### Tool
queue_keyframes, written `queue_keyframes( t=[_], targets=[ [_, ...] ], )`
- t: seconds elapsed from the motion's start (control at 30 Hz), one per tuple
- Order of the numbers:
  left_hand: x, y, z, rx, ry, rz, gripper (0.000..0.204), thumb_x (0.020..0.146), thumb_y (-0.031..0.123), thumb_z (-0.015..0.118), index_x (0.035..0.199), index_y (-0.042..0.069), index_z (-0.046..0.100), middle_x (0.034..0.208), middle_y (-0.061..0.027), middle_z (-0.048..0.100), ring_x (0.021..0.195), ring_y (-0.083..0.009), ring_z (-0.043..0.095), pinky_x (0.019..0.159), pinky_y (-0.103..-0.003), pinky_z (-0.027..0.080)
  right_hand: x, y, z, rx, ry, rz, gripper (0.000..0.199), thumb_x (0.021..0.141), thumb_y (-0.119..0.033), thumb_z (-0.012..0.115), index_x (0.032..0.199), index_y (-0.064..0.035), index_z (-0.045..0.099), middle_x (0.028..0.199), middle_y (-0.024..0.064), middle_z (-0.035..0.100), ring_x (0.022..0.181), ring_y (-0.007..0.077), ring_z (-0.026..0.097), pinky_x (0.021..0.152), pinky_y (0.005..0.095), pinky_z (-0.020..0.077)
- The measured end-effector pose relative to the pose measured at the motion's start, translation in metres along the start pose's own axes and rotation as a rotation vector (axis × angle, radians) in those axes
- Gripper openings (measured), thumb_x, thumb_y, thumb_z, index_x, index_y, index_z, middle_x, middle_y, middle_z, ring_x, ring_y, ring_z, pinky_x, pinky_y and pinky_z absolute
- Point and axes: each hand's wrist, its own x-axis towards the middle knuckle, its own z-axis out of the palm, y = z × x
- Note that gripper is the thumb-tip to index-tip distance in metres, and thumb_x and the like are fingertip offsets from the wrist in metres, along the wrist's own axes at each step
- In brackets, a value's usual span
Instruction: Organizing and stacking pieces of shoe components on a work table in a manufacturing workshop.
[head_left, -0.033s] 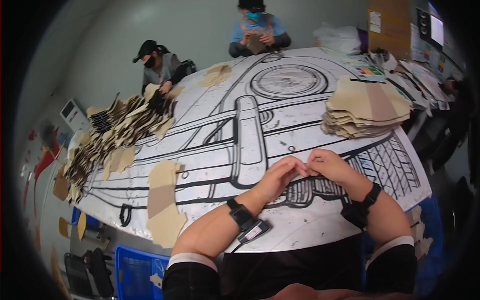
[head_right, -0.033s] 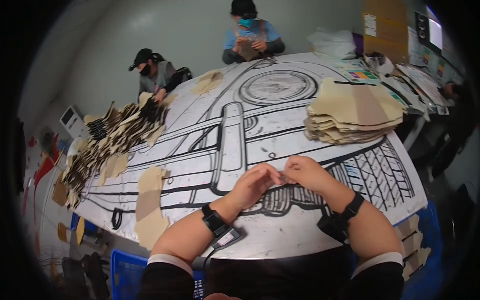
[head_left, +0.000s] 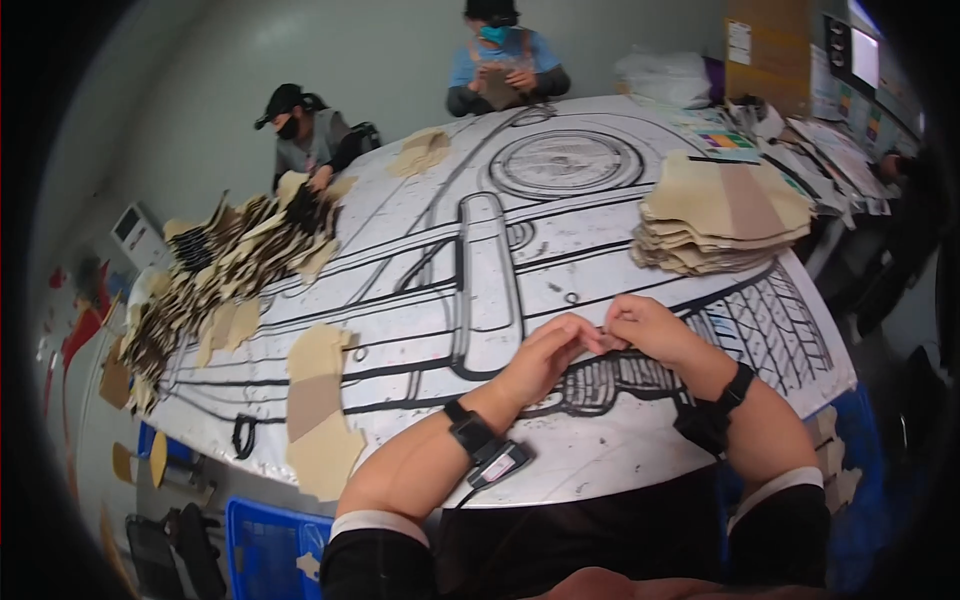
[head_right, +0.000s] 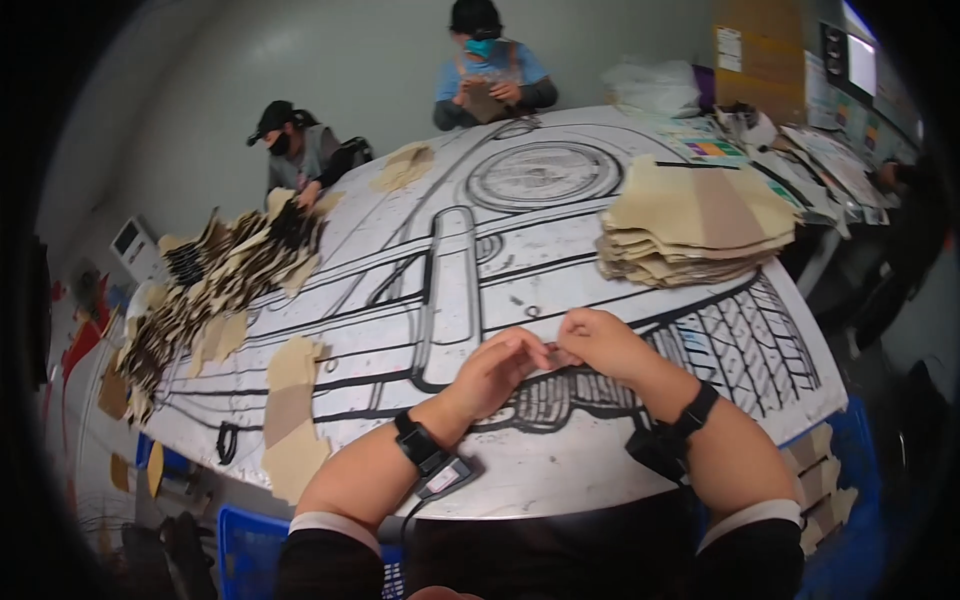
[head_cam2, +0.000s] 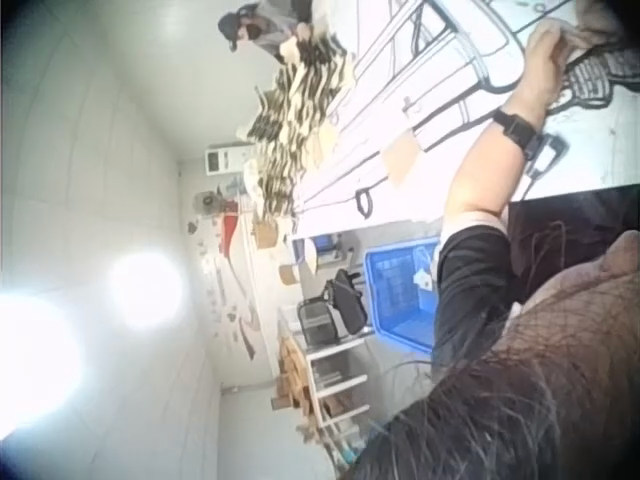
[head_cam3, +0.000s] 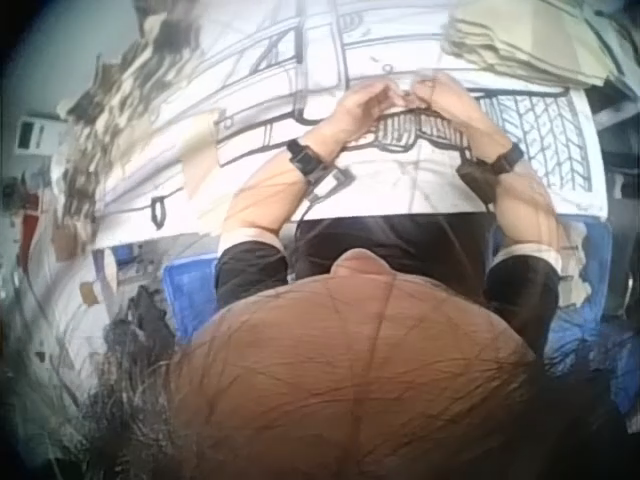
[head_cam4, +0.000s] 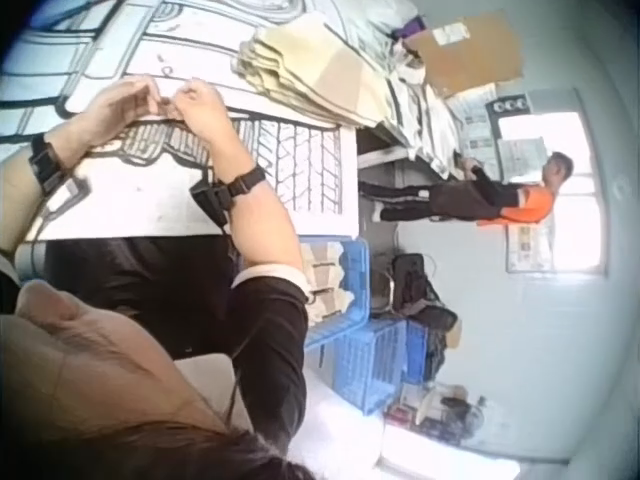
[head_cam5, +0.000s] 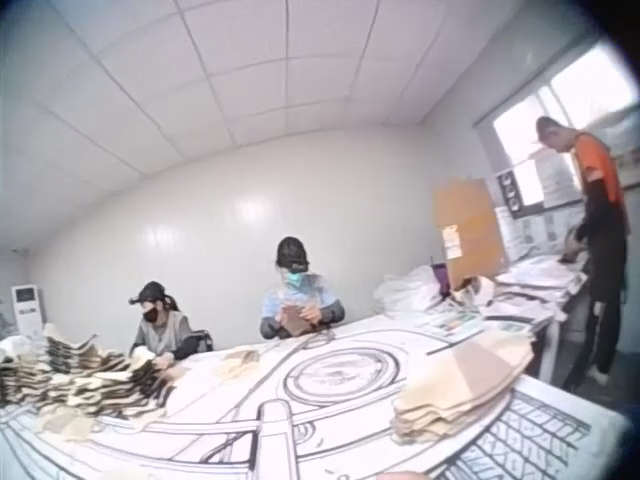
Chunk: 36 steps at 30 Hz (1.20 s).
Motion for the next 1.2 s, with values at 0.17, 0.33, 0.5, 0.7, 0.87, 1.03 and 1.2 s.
queue_keyframes(
  t=[0.17,0.33,0.5,0.7,0.87,1.03,1.2],
  targets=[
    [-0.004,0.002,-0.001,0.025,0.046,0.005,0.026,0.091,0.021,0.04,0.091,-0.001,0.053,0.087,-0.0088,0.056,0.087,-0.0172,0.053,0.086,-0.03,0.038,0.003,-0.01,0.001,0.064,0.185,-0.017,0.012,0.084,-0.012,0.047,0.08,-0.0028,0.054,0.07,0.0055,0.059,0.061,0.01,0.053,0.057,0.0212,0.0433],
    [0.0,0.002,0.002,0.089,0.152,-0.062,0.028,0.09,0.026,0.042,0.088,0.001,0.054,0.082,-0.0081,0.057,0.082,-0.0178,0.054,0.083,-0.03,0.04,-0.001,-0.02,0.001,0.072,0.125,0.058,0.023,0.082,-0.017,0.041,0.066,-0.0064,0.054,0.057,-0.0006,0.049,0.052,0.0076,0.046,0.048,0.0202,0.0352],
    [0.001,0.005,0.005,0.103,0.103,-0.094,0.02,0.091,0.017,0.04,0.09,0.0,0.052,0.083,-0.0072,0.056,0.083,-0.0158,0.053,0.084,-0.028,0.039,0.002,-0.015,0.004,-0.267,0.143,-0.107,0.01,0.08,-0.013,0.052,0.077,-0.0037,0.053,0.06,0.0007,0.051,0.054,0.0089,0.047,0.048,0.0231,0.0367],
    [0.001,0.004,0.007,0.165,0.173,-0.145,0.014,0.089,0.016,0.044,0.089,0.004,0.052,0.079,-0.0043,0.056,0.079,-0.0142,0.053,0.081,-0.028,0.04,-0.003,-0.012,0.007,-0.356,0.056,-0.16,0.013,0.079,-0.013,0.051,0.082,-0.0007,0.056,0.07,0.008,0.061,0.064,0.0137,0.059,0.058,0.0254,0.0455],
    [0.0,0.002,0.006,0.135,0.164,-0.154,0.013,0.09,0.011,0.042,0.089,0.002,0.051,0.083,-0.0056,0.055,0.082,-0.0144,0.052,0.084,-0.028,0.039,-0.009,-0.017,0.011,-0.567,0.066,-0.201,0.016,0.08,-0.014,0.049,0.081,-0.0004,0.056,0.069,0.0111,0.061,0.064,0.0194,0.061,0.059,0.0291,0.0464],
    [0.001,0.003,0.006,0.178,0.169,-0.148,0.013,0.089,0.014,0.043,0.088,0.004,0.052,0.079,-0.0043,0.056,0.078,-0.0142,0.053,0.079,-0.028,0.041,-0.008,-0.02,0.011,-0.551,0.103,-0.229,0.018,0.082,-0.017,0.047,0.081,-0.0003,0.055,0.07,0.013,0.061,0.065,0.0231,0.061,0.059,0.0317,0.046],
    [0.002,0.002,0.007,0.173,0.176,-0.145,0.013,0.089,0.013,0.043,0.088,0.004,0.052,0.079,-0.0045,0.056,0.078,-0.0141,0.053,0.079,-0.027,0.041,-0.008,-0.022,0.008,-0.53,0.093,-0.248,0.018,0.082,-0.018,0.047,0.081,-0.002,0.055,0.068,0.0128,0.06,0.062,0.0246,0.059,0.057,0.0331,0.0448]
  ],
)
